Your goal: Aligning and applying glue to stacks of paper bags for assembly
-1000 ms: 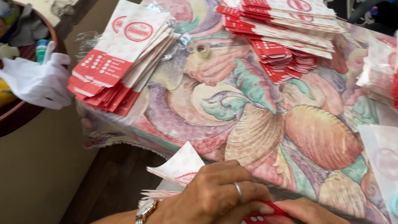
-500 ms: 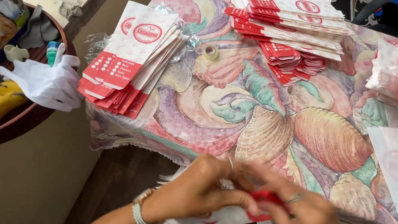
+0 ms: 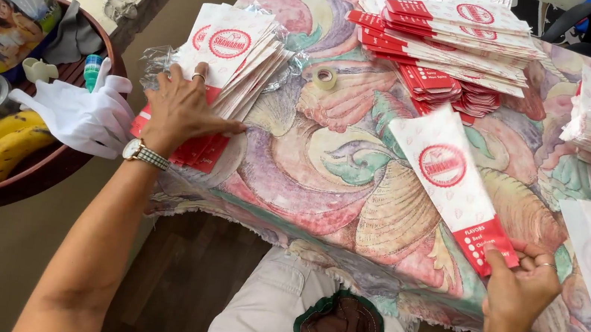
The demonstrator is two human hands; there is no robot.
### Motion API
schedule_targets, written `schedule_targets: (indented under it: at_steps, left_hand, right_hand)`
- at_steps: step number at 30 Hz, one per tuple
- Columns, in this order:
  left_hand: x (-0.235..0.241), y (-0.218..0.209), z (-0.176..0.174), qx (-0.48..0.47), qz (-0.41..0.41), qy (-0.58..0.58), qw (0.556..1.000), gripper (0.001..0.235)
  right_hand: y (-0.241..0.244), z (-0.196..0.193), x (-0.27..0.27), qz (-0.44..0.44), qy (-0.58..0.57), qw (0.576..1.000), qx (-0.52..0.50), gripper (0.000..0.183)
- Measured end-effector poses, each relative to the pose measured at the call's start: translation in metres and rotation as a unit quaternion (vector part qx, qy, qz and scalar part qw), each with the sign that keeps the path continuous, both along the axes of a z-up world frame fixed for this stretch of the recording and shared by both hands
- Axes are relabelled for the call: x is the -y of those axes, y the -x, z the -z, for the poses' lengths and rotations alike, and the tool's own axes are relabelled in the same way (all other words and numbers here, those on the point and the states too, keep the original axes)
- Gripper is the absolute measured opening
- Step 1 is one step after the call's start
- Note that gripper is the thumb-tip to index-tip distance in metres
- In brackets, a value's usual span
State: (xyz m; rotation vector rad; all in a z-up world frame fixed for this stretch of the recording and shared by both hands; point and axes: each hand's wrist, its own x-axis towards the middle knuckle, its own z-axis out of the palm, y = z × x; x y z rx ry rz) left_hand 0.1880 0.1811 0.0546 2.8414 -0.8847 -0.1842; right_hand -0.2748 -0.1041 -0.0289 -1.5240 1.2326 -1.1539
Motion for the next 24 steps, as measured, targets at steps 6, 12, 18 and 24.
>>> schedule_targets:
  at_steps: [6, 12, 18, 24]
  left_hand:
    - [0.003, 0.001, -0.011, -0.01, 0.028, 0.021, 0.999, 0.108]
    - [0.02, 0.011, -0.01, -0.061, 0.021, -0.039, 0.997, 0.118]
    - [0.023, 0.02, -0.036, -0.161, 0.026, -0.03, 0.986, 0.115]
    - [0.004, -0.01, -0.054, -0.229, -0.008, 0.065, 0.971, 0.081]
  right_hand:
    - [0.002, -0.045, 0.004, -0.034, -0.015, 0.921, -0.387, 0.041]
    - [-0.003, -0.067, 0.019, -0.156, -0.034, 0.906, -0.393, 0.061]
    - [-0.033, -0.071, 0.041, -0.189, -0.07, 0.865, -0.459, 0.071]
    - [-0.055, -0.087, 0.043, -0.249, -0.184, 0.88, -0.361, 0.046]
